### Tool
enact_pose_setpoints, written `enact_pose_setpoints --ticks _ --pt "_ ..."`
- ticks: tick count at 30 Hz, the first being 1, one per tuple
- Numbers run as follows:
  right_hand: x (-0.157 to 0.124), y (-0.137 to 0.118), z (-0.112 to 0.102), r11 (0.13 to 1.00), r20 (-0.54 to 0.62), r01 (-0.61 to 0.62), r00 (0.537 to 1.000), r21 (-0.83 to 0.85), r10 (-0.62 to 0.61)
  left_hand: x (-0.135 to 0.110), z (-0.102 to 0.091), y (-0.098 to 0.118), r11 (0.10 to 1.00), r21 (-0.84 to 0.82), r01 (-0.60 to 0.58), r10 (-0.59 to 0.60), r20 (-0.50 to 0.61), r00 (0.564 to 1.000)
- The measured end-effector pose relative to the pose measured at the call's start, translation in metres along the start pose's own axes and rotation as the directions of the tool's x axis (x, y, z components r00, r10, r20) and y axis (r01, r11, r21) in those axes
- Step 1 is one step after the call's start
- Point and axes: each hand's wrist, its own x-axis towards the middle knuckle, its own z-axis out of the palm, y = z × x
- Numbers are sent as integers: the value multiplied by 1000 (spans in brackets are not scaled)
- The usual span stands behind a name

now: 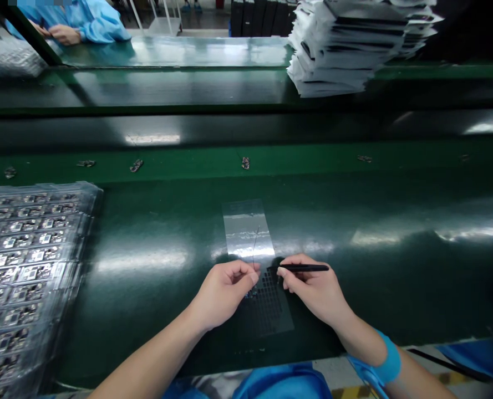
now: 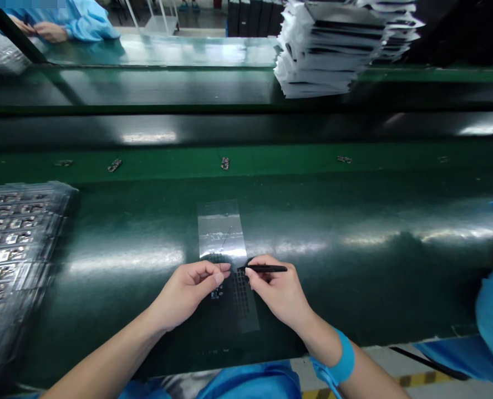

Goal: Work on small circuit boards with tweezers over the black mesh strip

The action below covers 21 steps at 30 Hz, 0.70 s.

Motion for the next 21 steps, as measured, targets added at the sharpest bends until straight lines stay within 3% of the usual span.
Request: enact_pose_setpoints --ticks 9,14,21 --pt "-2 -13 -3 983 -43 15 999 183 -8 4 1 2 999 -43 25 -29 -89 996" --pt "-8 -26 7 958 -24 18 1000 286 -11 4 1 4 995 -88 49 -59 -118 991" --pt "-8 -34 15 957 -19 31 999 289 -27 4 2 5 992 -97 75 -86 -113 990"
